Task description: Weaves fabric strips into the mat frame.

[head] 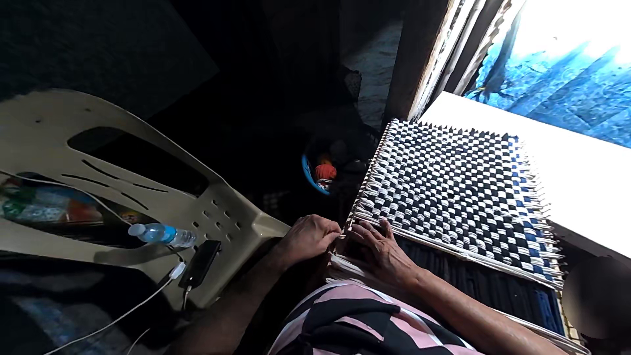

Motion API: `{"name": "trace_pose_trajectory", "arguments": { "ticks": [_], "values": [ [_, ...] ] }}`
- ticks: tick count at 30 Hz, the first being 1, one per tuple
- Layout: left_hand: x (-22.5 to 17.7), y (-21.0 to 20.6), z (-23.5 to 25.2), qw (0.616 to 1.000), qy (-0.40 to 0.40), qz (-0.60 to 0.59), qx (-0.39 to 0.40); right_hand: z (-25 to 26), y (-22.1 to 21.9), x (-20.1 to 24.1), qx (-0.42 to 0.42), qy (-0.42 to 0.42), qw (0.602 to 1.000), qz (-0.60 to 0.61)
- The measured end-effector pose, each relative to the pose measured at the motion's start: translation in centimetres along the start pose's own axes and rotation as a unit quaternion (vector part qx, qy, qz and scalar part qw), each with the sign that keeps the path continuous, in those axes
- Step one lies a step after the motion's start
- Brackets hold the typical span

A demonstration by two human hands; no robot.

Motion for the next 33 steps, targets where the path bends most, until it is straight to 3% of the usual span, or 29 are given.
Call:
{"name": "trace_pose_trajectory", "arguments": {
  "ticks": [6, 9, 11, 13, 19, 23, 25, 33],
  "values": [
    [5.0, -1.2, 3.0, 0.991, 0.104, -0.067, 0.052, 0.0, -0.2, -0.2, 0.018, -0.002, 1.0, 0.0],
    [4.5, -2.1, 3.9, 0.972, 0.141, -0.186, 0.036, -0.1, -0.3, -0.2, 0.013, 0.002, 1.0, 0.004],
    [3.8, -2.8, 4.1, 0.935, 0.156, -0.318, 0.015, -0.2, -0.4, -0.2, 0.009, 0.001, 1.0, 0.006],
    [2.9, -2.9, 4.1, 0.916, 0.17, -0.362, 0.016, -0.1, -0.4, -0.3, 0.009, 0.001, 1.0, 0.005],
    [0.0, -2.0, 3.3, 0.988, 0.106, -0.114, 0.018, -0.3, -0.4, -0.7, -0.025, 0.008, 0.999, 0.03],
    [-3.6, -2.4, 2.1, 0.991, 0.06, 0.115, 0.016, -0.4, -0.2, -0.9, -0.049, 0.011, 0.998, 0.049],
    [-4.6, -3.1, 1.4, 0.979, 0.009, 0.203, -0.032, -0.4, 0.0, -0.8, -0.048, 0.012, 0.997, 0.058],
    [-4.6, -2.8, -0.4, 0.978, 0.021, 0.182, -0.102, -0.1, -0.1, -1.0, -0.021, 0.01, 0.996, 0.081]
  ]
}}
Point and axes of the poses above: each hand's wrist, its own z-axis towards the middle knuckle, its own y-axis out of the back of the hand, x = y × z, the point moved 4 cm from there along z, towards the middle knuckle, and after that the axes turned 1 degree about z, right-handed, at the moved point
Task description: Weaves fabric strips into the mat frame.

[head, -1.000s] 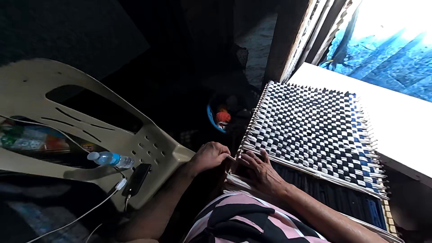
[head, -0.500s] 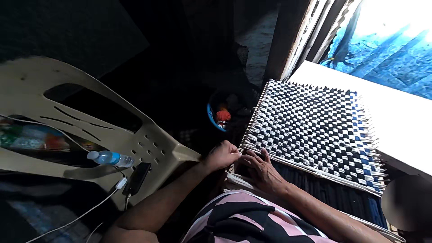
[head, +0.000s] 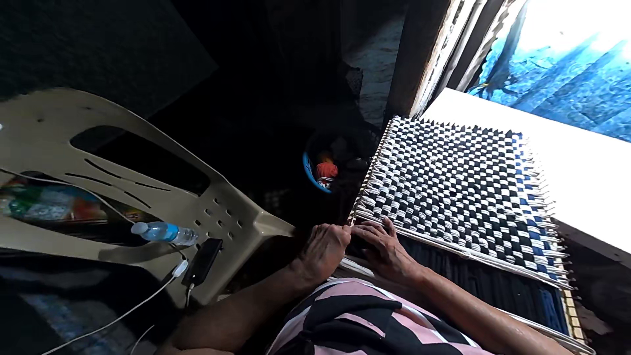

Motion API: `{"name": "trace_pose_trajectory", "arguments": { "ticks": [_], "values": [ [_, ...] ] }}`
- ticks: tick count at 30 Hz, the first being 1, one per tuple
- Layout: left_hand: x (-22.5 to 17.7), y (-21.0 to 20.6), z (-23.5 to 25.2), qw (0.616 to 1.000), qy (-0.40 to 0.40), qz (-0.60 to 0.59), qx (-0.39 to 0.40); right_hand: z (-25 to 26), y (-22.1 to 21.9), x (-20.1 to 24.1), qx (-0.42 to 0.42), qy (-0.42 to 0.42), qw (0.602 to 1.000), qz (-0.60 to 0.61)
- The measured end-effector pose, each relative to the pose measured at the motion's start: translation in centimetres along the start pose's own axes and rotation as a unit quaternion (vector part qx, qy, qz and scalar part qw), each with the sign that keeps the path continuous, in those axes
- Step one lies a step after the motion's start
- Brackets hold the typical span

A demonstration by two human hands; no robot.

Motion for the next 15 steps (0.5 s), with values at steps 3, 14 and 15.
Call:
{"name": "trace_pose_trajectory", "arguments": {
  "ticks": [3, 14, 15],
  "values": [
    [-0.1, -0.4, -0.2, 1.0, -0.01, -0.011, -0.006, 0.2, -0.2, 0.0, 0.003, -0.006, 1.0, -0.013],
    [-1.2, -1.4, -0.9, 0.991, -0.048, -0.023, 0.125, -0.3, -0.1, -1.0, -0.018, 0.014, 0.999, 0.043],
    [-0.8, -1.4, -1.3, 0.99, -0.057, -0.043, 0.119, -0.3, -0.1, -0.9, -0.015, 0.017, 0.999, 0.031]
  ]
}}
Point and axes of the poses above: each hand's wrist, its own z-axis towards the middle knuckle, its own y-axis out of the back of the hand, x = y × z, the point moved 4 cm from there along z, towards the middle knuckle, and after that the axes turned 1 degree about z, right-handed, at the moved point
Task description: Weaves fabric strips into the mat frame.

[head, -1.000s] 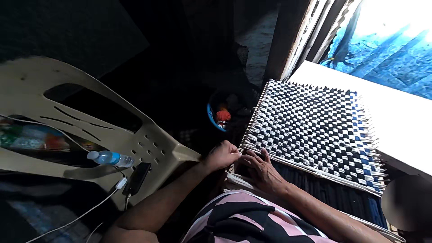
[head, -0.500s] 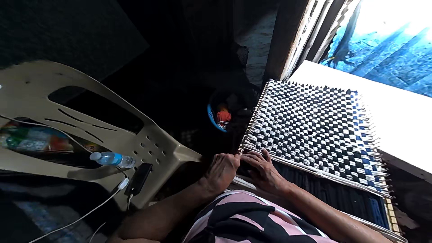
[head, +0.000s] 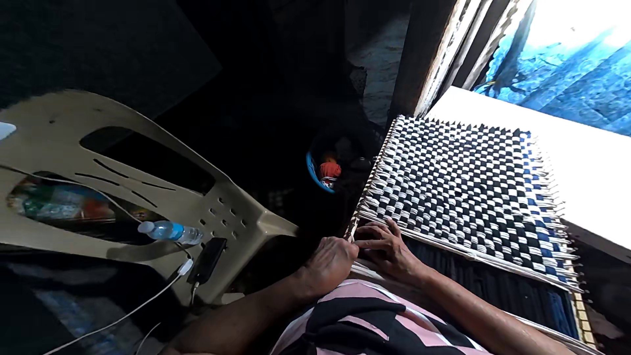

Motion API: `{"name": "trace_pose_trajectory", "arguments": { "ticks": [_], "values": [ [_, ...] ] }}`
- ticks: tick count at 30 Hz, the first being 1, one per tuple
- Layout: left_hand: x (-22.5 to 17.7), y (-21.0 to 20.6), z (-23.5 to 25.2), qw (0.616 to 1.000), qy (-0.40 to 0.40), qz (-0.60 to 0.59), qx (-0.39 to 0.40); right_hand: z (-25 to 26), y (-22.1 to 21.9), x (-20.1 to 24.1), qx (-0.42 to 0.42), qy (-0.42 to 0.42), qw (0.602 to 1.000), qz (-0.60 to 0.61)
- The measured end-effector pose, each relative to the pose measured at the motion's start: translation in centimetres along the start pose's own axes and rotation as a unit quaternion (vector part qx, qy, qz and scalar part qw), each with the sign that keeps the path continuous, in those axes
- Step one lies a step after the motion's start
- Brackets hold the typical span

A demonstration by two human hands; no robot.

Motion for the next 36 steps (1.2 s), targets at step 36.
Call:
{"name": "trace_pose_trajectory", "arguments": {
  "ticks": [36],
  "values": [
    [0.9, 0.8, 1.6, 0.989, -0.1, 0.076, -0.072, -0.1, 0.2, 1.7, 0.068, 0.003, 0.989, -0.128]
  ]
}}
Point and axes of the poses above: each hand's wrist, its own z-axis towards the middle knuckle, its own y-axis out of the back of the hand, x = y × z, the point moved 4 cm from there along z, towards the middle knuckle, and after that the axes turned 1 degree about z, right-handed, at the moved point
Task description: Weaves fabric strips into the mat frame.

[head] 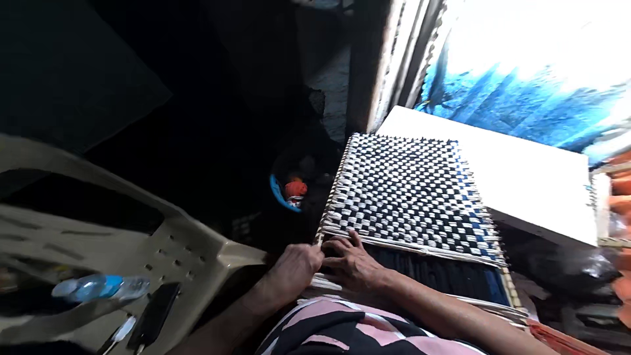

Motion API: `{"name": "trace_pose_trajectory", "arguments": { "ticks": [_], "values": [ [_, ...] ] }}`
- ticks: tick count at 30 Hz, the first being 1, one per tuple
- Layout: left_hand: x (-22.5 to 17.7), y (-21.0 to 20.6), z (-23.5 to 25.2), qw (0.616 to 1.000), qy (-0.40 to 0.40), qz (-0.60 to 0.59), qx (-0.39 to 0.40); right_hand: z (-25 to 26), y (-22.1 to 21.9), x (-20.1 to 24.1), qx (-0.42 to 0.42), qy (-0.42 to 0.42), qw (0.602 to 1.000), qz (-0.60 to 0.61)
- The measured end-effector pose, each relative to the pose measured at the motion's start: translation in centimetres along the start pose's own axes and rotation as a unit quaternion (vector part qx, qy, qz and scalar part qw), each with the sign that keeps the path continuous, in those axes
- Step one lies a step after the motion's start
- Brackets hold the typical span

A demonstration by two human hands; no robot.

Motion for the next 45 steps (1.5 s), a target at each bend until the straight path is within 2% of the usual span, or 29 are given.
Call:
{"name": "trace_pose_trajectory", "arguments": {
  "ticks": [2, 4, 6, 8, 10, 11, 13, 16, 17, 19, 20, 22, 24, 25, 27, 28, 29, 30, 32, 33, 34, 36, 38, 40, 43, 45],
  "values": [
    [-0.3, -0.2, -0.9, 0.997, -0.043, 0.04, -0.042, -0.3, 0.6, 0.2, 0.013, -0.005, 1.0, 0.004],
    [1.2, -0.2, -1.6, 0.995, -0.065, -0.008, -0.071, -1.2, 1.5, 0.0, 0.004, -0.013, 1.0, 0.014],
    [4.2, -0.9, -2.2, 0.986, -0.088, -0.112, -0.088, -2.5, 3.0, -0.4, -0.023, -0.022, 0.999, 0.022],
    [7.3, -2.1, -3.0, 0.958, -0.083, -0.267, -0.07, -4.2, 4.7, -1.3, -0.078, -0.04, 0.996, 0.022],
    [9.6, -3.7, -3.7, 0.918, -0.039, -0.393, -0.027, -6.6, 7.0, -2.5, -0.129, -0.098, 0.986, 0.024],
    [10.7, -4.5, -3.9, 0.909, -0.017, -0.415, -0.006, -8.0, 8.3, -3.2, -0.143, -0.135, 0.98, 0.017],
    [13.4, -6.6, -4.3, 0.919, 0.011, -0.392, 0.032, -11.1, 10.7, -4.6, -0.119, -0.218, 0.969, -0.016],
    [17.5, -9.5, -3.2, 0.971, 0.055, -0.218, 0.084, -16.2, 13.3, -7.3, -0.037, -0.318, 0.945, -0.075],
    [18.7, -10.1, -2.5, 0.977, 0.105, -0.15, 0.109, -17.9, 13.9, -8.1, -0.029, -0.339, 0.937, -0.08],
    [21.6, -11.0, -0.7, 0.961, 0.226, -0.05, 0.153, -20.6, 15.1, -9.2, -0.019, -0.374, 0.924, -0.076],
    [23.2, -11.2, 0.2, 0.946, 0.277, -0.042, 0.163, -21.6, 15.7, -9.4, -0.012, -0.389, 0.918, -0.072],
    [26.0, -11.0, 2.6, 0.918, 0.349, -0.112, 0.148, -22.9, 16.3, -9.9, 0.003, -0.416, 0.906, -0.078],
    [27.4, -9.5, 5.5, 0.903, 0.368, -0.209, 0.073, -23.7, 16.4, -10.3, 0.015, -0.43, 0.896, -0.105],
    [27.3, -7.8, 7.2, 0.913, 0.345, -0.219, 0.021, -23.8, 16.4, -10.5, 0.02, -0.433, 0.893, -0.118],
    [25.4, -3.8, 10.6, 0.949, 0.238, -0.191, -0.083, -23.8, 16.1, -10.5, 0.031, -0.432, 0.891, -0.14],
    [24.2, -2.3, 12.1, 0.965, 0.178, -0.161, -0.106, -23.7, 16.1, -10.5, 0.034, -0.429, 0.891, -0.145],
    [23.3, -1.6, 13.4, 0.979, 0.134, -0.128, -0.086, -23.7, 16.0, -10.5, 0.033, -0.429, 0.891, -0.144],
    [22.9, -1.7, 14.5, 0.987, 0.124, -0.101, -0.02, -23.8, 16.0, -10.5, 0.029, -0.428, 0.893, -0.14],
    [22.7, -2.8, 15.8, 0.973, 0.155, -0.056, 0.164, -24.1, 16.3, -10.5, 0.009, -0.42, 0.899, -0.123],
    [22.8, -3.0, 16.3, 0.961, 0.173, -0.028, 0.214, -24.4, 16.4, -10.6, -0.005, -0.414, 0.903, -0.113],
    [22.6, -2.6, 16.7, 0.958, 0.194, -0.007, 0.212, -24.9, 16.4, -10.8, -0.024, -0.405, 0.908, -0.107],
    [20.5, -0.4, 17.1, 0.972, 0.205, -0.012, 0.113, -25.6, 16.2, -11.0, -0.059, -0.384, 0.914, -0.114],
    [17.0, 1.4, 17.4, 0.988, 0.147, -0.045, 0.019, -26.0, 15.5, -11.0, -0.091, -0.36, 0.912, -0.174],
    [11.7, 2.2, 17.1, 0.996, 0.043, -0.077, -0.013, -26.3, 15.1, -10.6, -0.122, -0.337, 0.894, -0.267],
    [3.4, 0.4, 16.0, 0.99, -0.082, -0.113, 0.007, -27.0, 15.4, -9.7, -0.162, -0.331, 0.876, -0.313],
    [-1.2, -1.5, 14.7, 0.985, -0.109, -0.114, 0.072, -27.6, 15.6, -9.3, -0.186, -0.338, 0.87, -0.307]
  ]
}}
Point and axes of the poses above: each hand's wrist, its own z-axis towards the middle knuckle, its own y-axis out of the back of the hand, x = y × z, the point moved 4 cm from there along z, towards the middle knuckle, and after that the axes turned 1 degree about z, right-handed, at the moved point
